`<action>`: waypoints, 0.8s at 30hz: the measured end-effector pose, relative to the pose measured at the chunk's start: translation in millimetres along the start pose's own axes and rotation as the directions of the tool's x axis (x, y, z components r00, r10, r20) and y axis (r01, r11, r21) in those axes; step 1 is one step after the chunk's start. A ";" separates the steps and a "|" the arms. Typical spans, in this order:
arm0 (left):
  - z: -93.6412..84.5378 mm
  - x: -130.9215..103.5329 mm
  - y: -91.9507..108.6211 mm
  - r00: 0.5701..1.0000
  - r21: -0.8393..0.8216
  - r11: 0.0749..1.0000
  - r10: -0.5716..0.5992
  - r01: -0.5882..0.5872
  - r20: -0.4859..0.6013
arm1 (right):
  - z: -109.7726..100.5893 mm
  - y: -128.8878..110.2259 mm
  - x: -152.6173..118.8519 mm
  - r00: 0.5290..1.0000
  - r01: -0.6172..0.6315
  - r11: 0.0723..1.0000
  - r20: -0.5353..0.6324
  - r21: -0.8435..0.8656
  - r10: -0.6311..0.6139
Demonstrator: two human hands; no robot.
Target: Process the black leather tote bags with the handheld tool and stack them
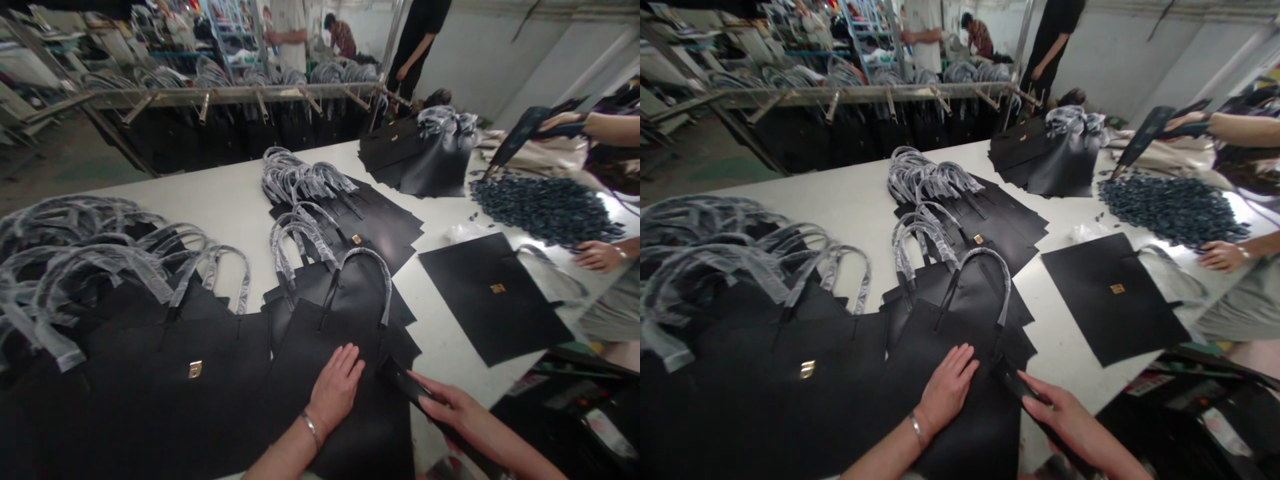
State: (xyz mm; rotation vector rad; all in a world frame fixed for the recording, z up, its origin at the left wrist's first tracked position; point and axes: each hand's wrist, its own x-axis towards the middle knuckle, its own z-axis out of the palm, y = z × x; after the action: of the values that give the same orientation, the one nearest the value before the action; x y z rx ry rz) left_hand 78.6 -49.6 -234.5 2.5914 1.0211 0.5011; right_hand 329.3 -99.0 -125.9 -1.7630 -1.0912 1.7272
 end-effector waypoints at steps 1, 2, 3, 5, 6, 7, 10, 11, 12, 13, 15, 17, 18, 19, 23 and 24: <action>1.2 -0.3 -0.1 1.000 -0.001 1.000 0.003 -0.003 -0.002 | 2.7 0.3 2.2 1.000 -0.024 0.999 -0.010 0.023 0.024; 2.5 -0.6 -0.3 1.000 0.001 1.000 0.003 -0.003 -0.005 | 7.4 -0.8 6.4 0.998 -0.050 0.998 -0.034 0.046 0.051; 3.9 -1.0 -0.4 1.000 0.004 1.000 -0.001 0.001 -0.009 | 13.6 -3.5 12.1 0.996 -0.065 0.995 -0.064 0.070 0.069; 6.1 -1.8 -0.3 1.000 0.009 1.000 -0.010 0.010 -0.023 | 27.6 -14.0 25.0 0.989 -0.046 0.994 -0.135 0.104 0.060; 6.6 -2.0 0.1 0.999 0.009 1.000 -0.014 0.014 -0.032 | 34.1 -21.2 31.0 0.987 -0.017 0.994 -0.157 0.111 0.035; 6.8 -2.2 0.8 0.999 0.007 1.000 -0.019 0.020 -0.042 | 39.7 -29.1 36.3 0.988 0.013 0.994 -0.156 0.108 0.004; 6.1 -2.0 3.7 0.997 -0.027 0.999 -0.044 0.043 -0.055 | 52.2 -52.4 49.1 0.999 0.037 0.999 -0.041 0.028 -0.036; 6.0 -1.9 4.6 0.997 -0.049 0.997 -0.055 0.053 -0.056 | 56.3 -58.9 53.6 0.999 0.035 0.999 0.020 -0.012 -0.035; 6.4 -1.9 5.2 0.996 -0.073 0.996 -0.063 0.059 -0.055 | 60.9 -64.6 58.7 0.997 0.033 0.998 0.074 -0.050 -0.029; 7.5 -2.1 5.4 0.996 -0.098 0.993 -0.069 0.064 -0.055 | 66.3 -69.6 64.6 0.993 0.031 0.996 0.119 -0.081 -0.021; 11.2 -2.6 4.8 0.995 -0.142 0.988 -0.076 0.067 -0.059 | 78.9 -78.3 77.4 0.985 0.019 0.992 0.172 -0.122 0.002; 15.8 -2.8 3.5 0.995 -0.180 0.981 -0.082 0.070 -0.063 | 90.9 -85.6 88.9 0.983 0.014 0.989 0.184 -0.149 0.014; 17.8 -2.6 2.8 0.994 -0.195 0.978 -0.085 0.071 -0.065 | 95.3 -88.6 92.8 0.983 0.015 0.986 0.181 -0.166 0.015; 19.4 -2.4 2.4 0.994 -0.208 0.975 -0.092 0.076 -0.067 | 98.1 -90.8 95.0 0.984 0.021 0.983 0.178 -0.182 0.012; 21.7 -3.2 3.6 0.987 -0.221 0.968 -0.141 0.122 -0.074 | 93.0 -88.5 90.3 0.976 0.018 0.975 0.214 -0.220 0.030; 22.3 -4.6 4.1 0.985 -0.218 0.967 -0.152 0.133 -0.076 | 89.7 -85.8 88.3 0.972 0.010 0.976 0.231 -0.218 0.042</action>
State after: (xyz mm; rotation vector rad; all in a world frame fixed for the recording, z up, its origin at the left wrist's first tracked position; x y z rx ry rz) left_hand 87.4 -59.2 -253.7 2.3072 1.1089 0.6594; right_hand 214.7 1.4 -125.7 -1.7272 -1.4187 1.9257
